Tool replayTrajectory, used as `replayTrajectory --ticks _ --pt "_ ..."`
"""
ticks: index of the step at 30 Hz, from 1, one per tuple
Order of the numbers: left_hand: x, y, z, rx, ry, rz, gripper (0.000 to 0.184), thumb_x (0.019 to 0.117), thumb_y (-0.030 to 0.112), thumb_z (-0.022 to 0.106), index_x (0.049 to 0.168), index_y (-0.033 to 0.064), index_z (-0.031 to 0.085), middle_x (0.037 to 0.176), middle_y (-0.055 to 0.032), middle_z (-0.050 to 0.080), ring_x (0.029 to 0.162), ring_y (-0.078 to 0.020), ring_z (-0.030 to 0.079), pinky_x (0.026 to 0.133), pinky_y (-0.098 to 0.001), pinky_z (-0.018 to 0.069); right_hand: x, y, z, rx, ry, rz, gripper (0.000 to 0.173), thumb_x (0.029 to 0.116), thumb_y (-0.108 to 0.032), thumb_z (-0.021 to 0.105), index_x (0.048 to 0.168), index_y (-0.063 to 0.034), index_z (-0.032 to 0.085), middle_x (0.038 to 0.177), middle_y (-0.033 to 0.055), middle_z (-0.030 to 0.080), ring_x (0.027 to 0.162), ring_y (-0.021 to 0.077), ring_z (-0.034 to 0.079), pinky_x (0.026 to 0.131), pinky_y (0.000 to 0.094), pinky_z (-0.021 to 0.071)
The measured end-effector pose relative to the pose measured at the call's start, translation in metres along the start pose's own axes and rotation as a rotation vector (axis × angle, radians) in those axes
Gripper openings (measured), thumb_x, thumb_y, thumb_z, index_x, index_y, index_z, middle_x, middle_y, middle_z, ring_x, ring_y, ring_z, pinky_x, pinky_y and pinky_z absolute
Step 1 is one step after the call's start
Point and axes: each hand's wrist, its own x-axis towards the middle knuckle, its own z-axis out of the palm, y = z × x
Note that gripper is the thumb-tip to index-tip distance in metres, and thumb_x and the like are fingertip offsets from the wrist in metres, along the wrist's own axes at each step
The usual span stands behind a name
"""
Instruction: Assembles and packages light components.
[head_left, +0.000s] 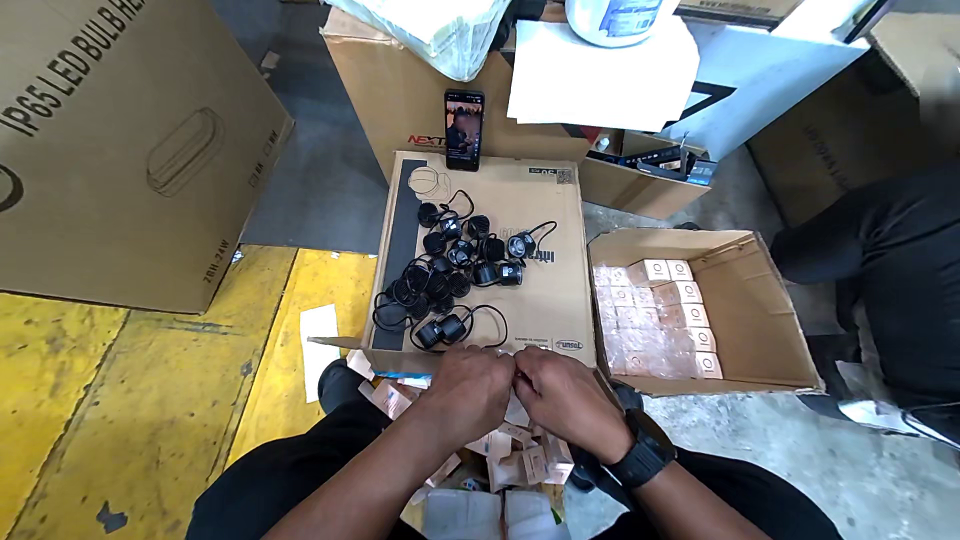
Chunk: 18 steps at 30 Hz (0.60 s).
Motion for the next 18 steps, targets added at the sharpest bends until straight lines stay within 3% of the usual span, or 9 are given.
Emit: replayTrajectory --ticks 9,12,16,18 --pt "-0.001 0.001 -0.001 0.008 -0.021 -0.009 0.022 0.1016 0.02 0.05 0.109 0.006 0.065 0.099 -0.0141 0.07 0.099 -0.0329 0.069 0.087 -0.0535 0.0513 0.0 0.001 0.001 0.001 0.003 -0.015 0.02 0.0971 -0.024 0.055 0.092 -0.0096 0.068 0.088 0.007 0.065 0.084 0.0239 0.067 0.071 0.0469 0.0542" --pt "-0.004 -0.002 -0.009 0.022 -0.009 -0.087 0.019 0.0942 0.013 0.059 0.109 0.0051 0.066 0.097 -0.0169 0.071 0.096 -0.0378 0.069 0.083 -0.0588 0.0518 0.0 0.001 0.0 0.041 0.044 0.018 0.023 0.0992 -0.026 0.054 0.102 -0.0127 0.072 0.095 0.0057 0.069 0.09 0.0226 0.068 0.077 0.0475 0.0559" --pt "-0.012 -0.015 -0.024 0.018 0.232 -0.197 0.019 0.0969 0.014 0.056 0.108 0.0058 0.069 0.093 -0.0189 0.071 0.09 -0.0414 0.07 0.075 -0.0624 0.0534 0.002 0.008 -0.007 0.204 0.333 0.09 0.039 0.1015 -0.034 0.059 0.132 -0.01 0.063 0.112 0.0083 0.07 0.093 0.0221 0.07 0.082 0.0465 0.0593" --pt "-0.016 -0.023 -0.028 0.049 0.387 -0.217 0.011 0.0951 0.013 0.06 0.1 0.0088 0.069 0.084 -0.0125 0.069 0.08 -0.0345 0.07 0.068 -0.0567 0.0545 0.004 0.019 -0.011 0.241 0.416 0.094 0.032 0.103 -0.032 0.059 0.127 -0.0114 0.065 0.111 0.0055 0.068 0.088 0.0182 0.069 0.077 0.0441 0.0605"
